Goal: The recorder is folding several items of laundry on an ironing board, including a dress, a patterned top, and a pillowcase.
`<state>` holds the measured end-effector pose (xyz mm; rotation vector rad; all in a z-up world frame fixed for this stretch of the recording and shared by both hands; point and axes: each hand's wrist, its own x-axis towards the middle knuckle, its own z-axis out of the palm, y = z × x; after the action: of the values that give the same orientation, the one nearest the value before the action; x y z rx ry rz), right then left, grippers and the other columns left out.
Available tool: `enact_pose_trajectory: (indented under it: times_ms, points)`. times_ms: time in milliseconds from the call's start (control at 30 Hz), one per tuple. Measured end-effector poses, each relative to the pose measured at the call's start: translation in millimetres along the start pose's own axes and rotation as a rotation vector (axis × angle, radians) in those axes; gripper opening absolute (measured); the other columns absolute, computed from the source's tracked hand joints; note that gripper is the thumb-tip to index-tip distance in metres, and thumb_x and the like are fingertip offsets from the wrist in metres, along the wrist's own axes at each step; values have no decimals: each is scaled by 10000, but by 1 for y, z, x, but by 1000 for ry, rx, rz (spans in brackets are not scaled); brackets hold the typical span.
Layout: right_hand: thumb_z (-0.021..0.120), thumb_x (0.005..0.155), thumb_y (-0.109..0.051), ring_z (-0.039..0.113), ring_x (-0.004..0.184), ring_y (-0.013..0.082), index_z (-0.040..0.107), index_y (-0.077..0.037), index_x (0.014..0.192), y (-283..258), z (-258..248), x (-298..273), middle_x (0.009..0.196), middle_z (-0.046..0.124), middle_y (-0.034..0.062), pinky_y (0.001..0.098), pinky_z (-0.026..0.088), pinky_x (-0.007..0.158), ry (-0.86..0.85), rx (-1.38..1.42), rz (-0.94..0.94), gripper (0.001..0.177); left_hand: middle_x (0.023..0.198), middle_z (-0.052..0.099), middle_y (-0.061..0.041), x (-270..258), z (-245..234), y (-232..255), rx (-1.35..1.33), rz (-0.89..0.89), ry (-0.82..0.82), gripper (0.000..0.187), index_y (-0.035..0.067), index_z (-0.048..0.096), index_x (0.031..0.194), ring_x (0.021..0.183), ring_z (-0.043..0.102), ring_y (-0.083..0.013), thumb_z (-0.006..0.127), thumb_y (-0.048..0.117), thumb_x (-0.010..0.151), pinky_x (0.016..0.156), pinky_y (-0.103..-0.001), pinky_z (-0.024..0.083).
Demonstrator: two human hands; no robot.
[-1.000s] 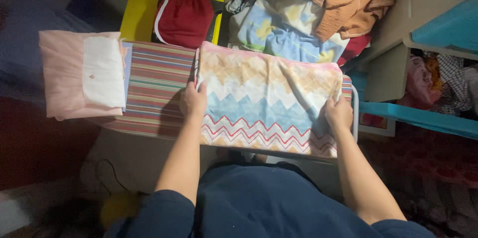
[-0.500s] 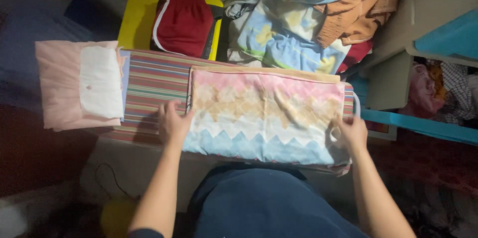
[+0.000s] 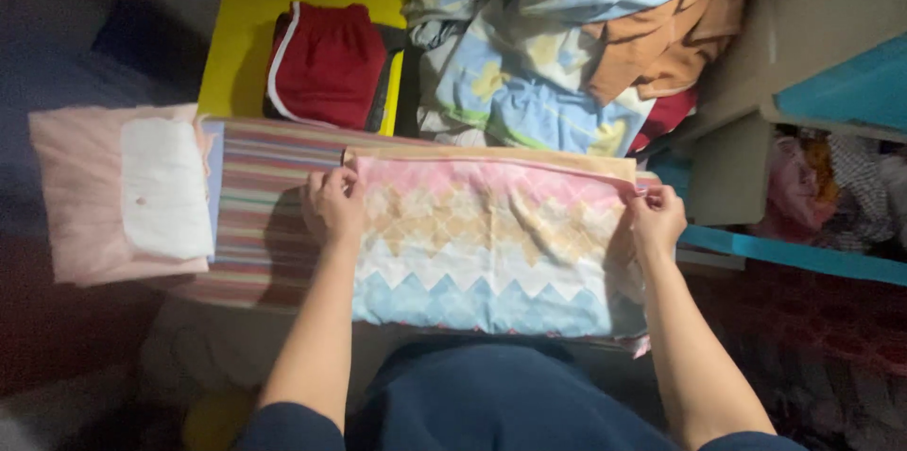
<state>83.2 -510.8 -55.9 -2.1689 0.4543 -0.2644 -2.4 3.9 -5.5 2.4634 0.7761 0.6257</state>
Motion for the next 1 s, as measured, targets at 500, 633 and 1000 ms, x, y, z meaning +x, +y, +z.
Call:
enact_pose_trajectory:
  times_ms: [500, 633, 1000]
  points:
    - [695, 995, -129, 601, 825, 50, 713, -30, 1085, 14, -9, 0, 936, 694, -19, 218, 497, 737, -82, 299, 21, 135, 935, 708, -105, -4, 28, -5, -36, -18, -59, 215, 125, 734, 906, 963, 651, -342, 795, 326, 859, 858, -480, 496]
    - [714, 988, -127, 615, 835, 54, 710, -12, 1066, 1, 0, 19, 943, 717, -1, 216, 502, 754, -80, 394, 24, 139, 990, 721, -113, 13, 42, -36, -332, -158, -155, 267, 90, 680, 1067, 926, 692, -324, 717, 315, 927, 835, -461, 535]
    - [868, 814, -276, 655, 880, 450, 800, -82, 1015, 18, 46, 72, 952, 689, 263, 484, 528, 792, -57, -634, -299, 287, 1050, 670, -141, 25, 28, -7, 42, 90, 29, 158, 99, 740, 910, 1073, 594, -353, 806, 177, 790, 926, -453, 472]
